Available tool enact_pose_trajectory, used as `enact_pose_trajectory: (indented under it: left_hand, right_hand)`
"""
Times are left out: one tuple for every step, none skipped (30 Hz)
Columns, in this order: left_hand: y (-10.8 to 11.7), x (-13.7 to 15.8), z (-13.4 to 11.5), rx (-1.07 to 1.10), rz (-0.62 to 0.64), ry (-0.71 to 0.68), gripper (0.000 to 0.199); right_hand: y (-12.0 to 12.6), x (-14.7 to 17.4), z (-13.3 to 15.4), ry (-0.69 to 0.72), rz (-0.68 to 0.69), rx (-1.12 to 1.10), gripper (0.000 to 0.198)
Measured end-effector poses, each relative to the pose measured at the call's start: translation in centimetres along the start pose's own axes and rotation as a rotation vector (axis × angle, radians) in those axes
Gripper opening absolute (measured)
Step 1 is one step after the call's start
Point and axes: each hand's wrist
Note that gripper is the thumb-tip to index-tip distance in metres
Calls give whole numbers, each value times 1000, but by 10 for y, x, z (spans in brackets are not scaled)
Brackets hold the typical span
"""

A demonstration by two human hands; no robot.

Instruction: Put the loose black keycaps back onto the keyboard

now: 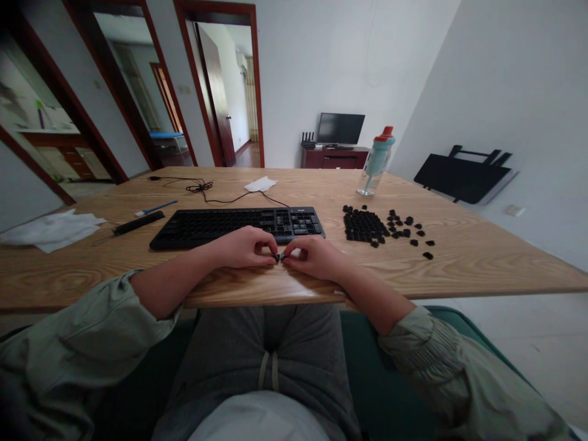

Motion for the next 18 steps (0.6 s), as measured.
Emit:
enact_pose_trajectory:
  left_hand:
    - [-1, 0, 0, 2, -4, 5, 22]
    - [-1, 0, 1, 2, -6, 6, 22]
    - [-2, 0, 2, 2, -5, 4, 21]
    - [-3, 0, 3, 1, -3, 1, 21]
    - [-4, -1, 4, -2, -2, -3, 20]
    - [-5, -2, 5, -6, 0, -7, 20]
    - [-6, -3, 6, -12, -1, -8, 21]
    - [-6, -3, 6, -18, -7, -7, 22]
    - [-5, -3, 4, -24, -22, -10, 23]
    - [-4, 0, 0, -23, -48, -24, 24]
    - [-2, 5, -7, -8, -86, -44, 24]
    - [1, 12, -16, 22, -137, -76, 22]
    - [3, 24, -27, 79, -188, -115, 19]
    - [4, 38, -39, 161, -237, -128, 16]
    - [4, 55, -52, 258, -260, -139, 14]
    - [2, 74, -63, 350, -227, -160, 14]
    - [-3, 94, -71, 418, -156, -167, 13]
    - [-11, 114, -76, 467, -72, -148, 14]
  right_hand:
    - [0, 0, 0, 3, 1, 0, 20]
    - [0, 0, 0, 3, 4, 0, 20]
    - [-1, 1, 0, -1, 7, 1, 20]
    - [-2, 1, 1, -7, 11, 4, 21]
    - [-3, 1, 2, -13, 14, 6, 22]
    - [-4, 1, 3, -14, 16, 8, 23]
    - [-4, 1, 5, -8, 15, 9, 24]
    - [-3, 2, 5, 5, 8, 9, 25]
    - [0, 3, 5, 20, -12, 10, 27]
    - [6, 5, 3, 32, -46, 13, 28]
    - [15, 8, -2, 31, -91, 18, 30]
    - [29, 12, -10, 8, -142, 27, 32]
    - [46, 17, -20, -42, -197, 45, 34]
    - [66, 24, -34, -128, -230, 63, 37]
    - [89, 33, -50, -251, -257, 99, 40]
    - [114, 42, -67, -387, -294, 167, 41]
    - [137, 52, -86, -526, -307, 246, 40]
    - [159, 63, -104, -649, -299, 308, 37]
Point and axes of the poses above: each hand's wrist, its own x-axis away from the middle knuckle, its own y-axis out of the back of the hand, z = x × y, and after that the axes turned 1 degree about -z, right-handed
